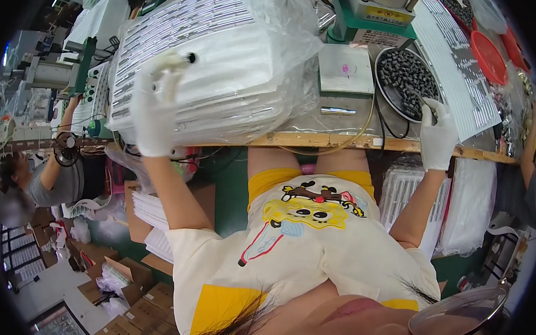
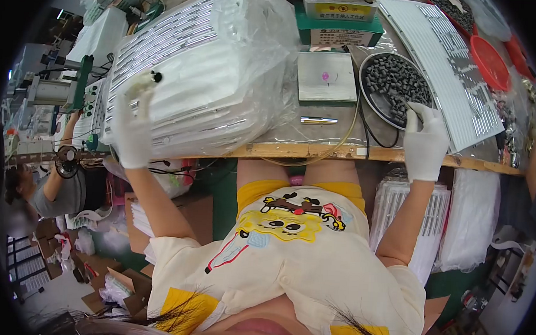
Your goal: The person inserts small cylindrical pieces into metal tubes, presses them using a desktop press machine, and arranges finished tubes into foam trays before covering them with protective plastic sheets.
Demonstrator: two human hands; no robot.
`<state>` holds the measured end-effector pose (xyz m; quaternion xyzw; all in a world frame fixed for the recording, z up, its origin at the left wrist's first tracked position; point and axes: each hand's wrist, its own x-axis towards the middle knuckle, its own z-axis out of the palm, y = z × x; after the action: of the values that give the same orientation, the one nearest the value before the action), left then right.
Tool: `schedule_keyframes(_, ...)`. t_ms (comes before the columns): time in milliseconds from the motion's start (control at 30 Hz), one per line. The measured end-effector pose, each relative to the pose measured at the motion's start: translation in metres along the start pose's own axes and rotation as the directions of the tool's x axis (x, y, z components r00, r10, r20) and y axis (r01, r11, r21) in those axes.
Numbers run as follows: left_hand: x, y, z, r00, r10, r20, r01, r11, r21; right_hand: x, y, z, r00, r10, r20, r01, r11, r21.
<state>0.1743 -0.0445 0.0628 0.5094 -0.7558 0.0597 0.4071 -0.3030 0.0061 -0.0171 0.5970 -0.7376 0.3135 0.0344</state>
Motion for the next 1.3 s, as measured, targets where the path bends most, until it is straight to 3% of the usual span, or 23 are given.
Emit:
schedule_keyframes(67,-0.01,0.043,0.026,0.999,-0.041,0.032,0.049,0.943,-0.328,-0.004,-0.025,-0.015,0.989,-0.126,-0.083,0.136,0.982,0.131)
schedule_keyframes(100,-0.018,0.066,0.039,0.994,-0.062,0.091,0.097,0.884,-0.457,-0.01,-0.072,-0.035,0.984,-0.156,-0.088,0.177,0.927,0.331)
schedule_keyframes(167,-0.031,0.102,0.067,0.984,-0.078,0.161,0.16,0.788,-0.595,-0.018,-0.1,-0.052,0.941,-0.309,-0.135,0.337,0.856,0.391)
schedule_keyframes(267,-0.041,0.119,0.101,0.956,-0.168,0.239,0.288,0.682,-0.672,-0.027,-0.115,-0.059,0.917,-0.383,-0.111,0.398,0.864,0.308)
schedule_keyframes(400,-0.044,0.124,0.108,0.958,-0.133,0.254,0.271,0.711,-0.649,-0.025,-0.111,-0.051,0.888,-0.446,-0.115,0.459,0.841,0.285)
schedule_keyframes(567,-0.04,0.125,0.105,0.974,0.035,0.222,0.098,0.821,-0.562,-0.023,-0.108,-0.044,0.841,-0.53,-0.109,0.541,0.814,0.214)
schedule_keyframes(767,-0.038,0.127,0.109,0.98,0.122,0.159,-0.027,0.866,-0.499,-0.02,-0.108,-0.039,0.795,-0.602,-0.072,0.606,0.785,0.128)
schedule_keyframes(900,-0.048,0.126,0.118,0.978,0.084,0.191,0.039,0.826,-0.562,-0.019,-0.106,-0.037,0.787,-0.616,-0.036,0.614,0.776,0.147)
schedule_keyframes(967,-0.053,0.132,0.121,0.948,-0.028,0.316,0.246,0.696,-0.675,-0.02,-0.106,-0.036,0.785,-0.62,-0.008,0.615,0.777,0.138)
schedule_keyframes(1100,-0.042,0.152,0.111,0.923,-0.055,0.382,0.285,0.765,-0.578,-0.022,-0.105,-0.035,0.757,-0.651,0.058,0.644,0.758,0.101)
schedule_keyframes(1167,-0.042,0.152,0.114,0.931,0.12,0.345,0.042,0.903,-0.428,-0.022,-0.108,-0.038,0.748,-0.656,0.098,0.652,0.755,0.075)
schedule_keyframes(1300,-0.041,0.153,0.118,0.947,0.146,0.287,-0.012,0.907,-0.422,-0.02,-0.11,-0.04,0.744,-0.653,0.14,0.649,0.756,0.079)
